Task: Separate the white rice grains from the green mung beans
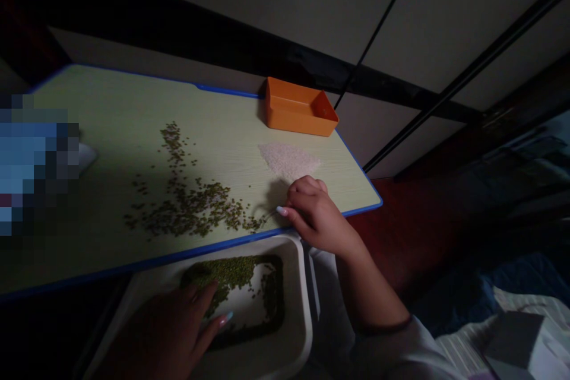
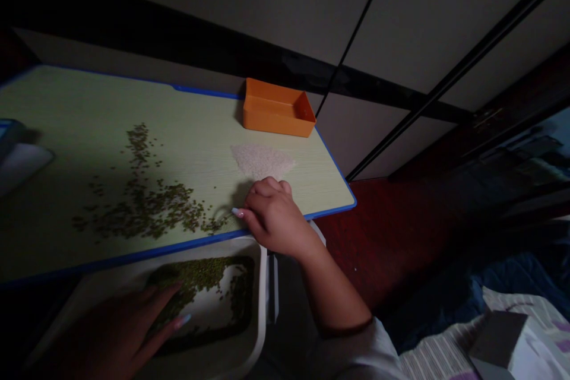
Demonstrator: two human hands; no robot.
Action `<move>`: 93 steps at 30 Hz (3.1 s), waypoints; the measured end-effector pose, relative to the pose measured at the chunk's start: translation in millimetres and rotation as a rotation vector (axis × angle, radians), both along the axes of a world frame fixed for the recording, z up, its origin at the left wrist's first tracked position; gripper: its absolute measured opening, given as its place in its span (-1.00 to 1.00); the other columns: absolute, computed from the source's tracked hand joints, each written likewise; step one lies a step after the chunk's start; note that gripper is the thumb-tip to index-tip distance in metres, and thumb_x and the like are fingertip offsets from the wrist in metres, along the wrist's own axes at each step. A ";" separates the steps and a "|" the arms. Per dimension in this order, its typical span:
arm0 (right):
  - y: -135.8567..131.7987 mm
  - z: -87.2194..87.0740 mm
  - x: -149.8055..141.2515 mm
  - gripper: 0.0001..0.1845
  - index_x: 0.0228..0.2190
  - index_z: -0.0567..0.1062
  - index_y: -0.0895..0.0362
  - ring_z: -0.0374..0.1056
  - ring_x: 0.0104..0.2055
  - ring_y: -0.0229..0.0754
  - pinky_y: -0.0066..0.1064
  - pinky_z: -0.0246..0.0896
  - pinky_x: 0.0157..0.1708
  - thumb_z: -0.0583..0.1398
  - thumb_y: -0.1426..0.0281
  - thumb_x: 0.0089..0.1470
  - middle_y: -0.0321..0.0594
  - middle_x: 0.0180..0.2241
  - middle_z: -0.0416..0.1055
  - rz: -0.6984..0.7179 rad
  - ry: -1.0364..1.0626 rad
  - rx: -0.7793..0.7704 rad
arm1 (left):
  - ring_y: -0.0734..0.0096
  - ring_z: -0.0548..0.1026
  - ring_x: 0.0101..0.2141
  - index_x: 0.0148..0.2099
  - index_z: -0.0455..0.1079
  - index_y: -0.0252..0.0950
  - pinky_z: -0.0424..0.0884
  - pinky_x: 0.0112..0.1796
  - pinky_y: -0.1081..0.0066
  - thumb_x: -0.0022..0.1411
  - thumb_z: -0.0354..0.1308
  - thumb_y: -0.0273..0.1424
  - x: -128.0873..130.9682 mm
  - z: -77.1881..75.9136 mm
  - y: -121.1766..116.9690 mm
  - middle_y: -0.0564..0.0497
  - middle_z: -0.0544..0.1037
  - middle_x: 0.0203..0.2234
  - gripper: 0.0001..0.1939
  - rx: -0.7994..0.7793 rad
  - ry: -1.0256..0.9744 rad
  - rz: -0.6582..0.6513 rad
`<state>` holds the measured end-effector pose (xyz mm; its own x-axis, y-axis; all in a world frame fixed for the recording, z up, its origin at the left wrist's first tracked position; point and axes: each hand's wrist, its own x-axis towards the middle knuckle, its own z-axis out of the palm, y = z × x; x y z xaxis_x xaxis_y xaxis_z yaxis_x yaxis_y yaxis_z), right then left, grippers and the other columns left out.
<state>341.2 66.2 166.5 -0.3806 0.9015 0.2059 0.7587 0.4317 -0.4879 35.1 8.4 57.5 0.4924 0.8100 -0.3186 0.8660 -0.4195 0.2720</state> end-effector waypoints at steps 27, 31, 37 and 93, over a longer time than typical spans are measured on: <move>-3.0 2.2 -6.3 -0.71 -0.33 0.51 0.05 0.33 -0.02 0.04 -0.11 0.08 0.05 0.20 0.29 0.51 -0.11 -0.18 0.51 0.014 -0.064 -0.008 | -0.28 0.79 0.12 0.31 0.68 -0.22 0.67 0.17 -0.16 0.46 0.00 -0.14 3.0 0.8 2.5 -0.31 0.82 0.18 -0.39 -0.068 0.046 -0.017; -2.6 -1.7 -5.3 -0.71 -0.33 0.51 0.03 0.34 -0.01 0.06 -0.08 0.11 0.07 0.19 0.30 0.51 -0.11 -0.18 0.51 -0.035 -0.035 0.010 | -0.28 0.78 0.13 0.34 0.67 -0.23 0.67 0.18 -0.18 0.46 0.01 -0.13 2.0 -0.5 2.8 -0.31 0.81 0.20 -0.38 -0.090 0.045 -0.005; -7.5 -6.3 0.9 -0.70 -0.36 0.46 0.03 0.36 -0.05 0.03 -0.10 0.13 0.05 0.19 0.30 0.50 -0.13 -0.21 0.50 -0.050 -0.017 0.042 | -0.26 0.80 0.08 0.26 0.71 -0.16 0.69 0.14 -0.16 0.45 0.06 -0.12 -1.8 -6.7 2.1 -0.27 0.84 0.13 -0.44 -0.060 -0.012 0.009; 8.9 -3.2 1.5 -0.73 -0.34 0.52 0.03 0.38 0.01 0.04 -0.11 0.13 0.07 0.26 0.32 0.49 -0.13 -0.15 0.54 -0.042 -0.057 -0.014 | -0.28 0.79 0.12 0.33 0.68 -0.22 0.68 0.17 -0.14 0.47 0.03 -0.16 4.9 2.2 2.9 -0.30 0.83 0.17 -0.40 -0.072 0.055 -0.013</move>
<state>342.7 75.1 163.3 -0.3530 0.9197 0.1718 0.8028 0.3920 -0.4492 39.9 11.3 59.6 0.4828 0.7776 -0.4029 0.8752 -0.4117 0.2541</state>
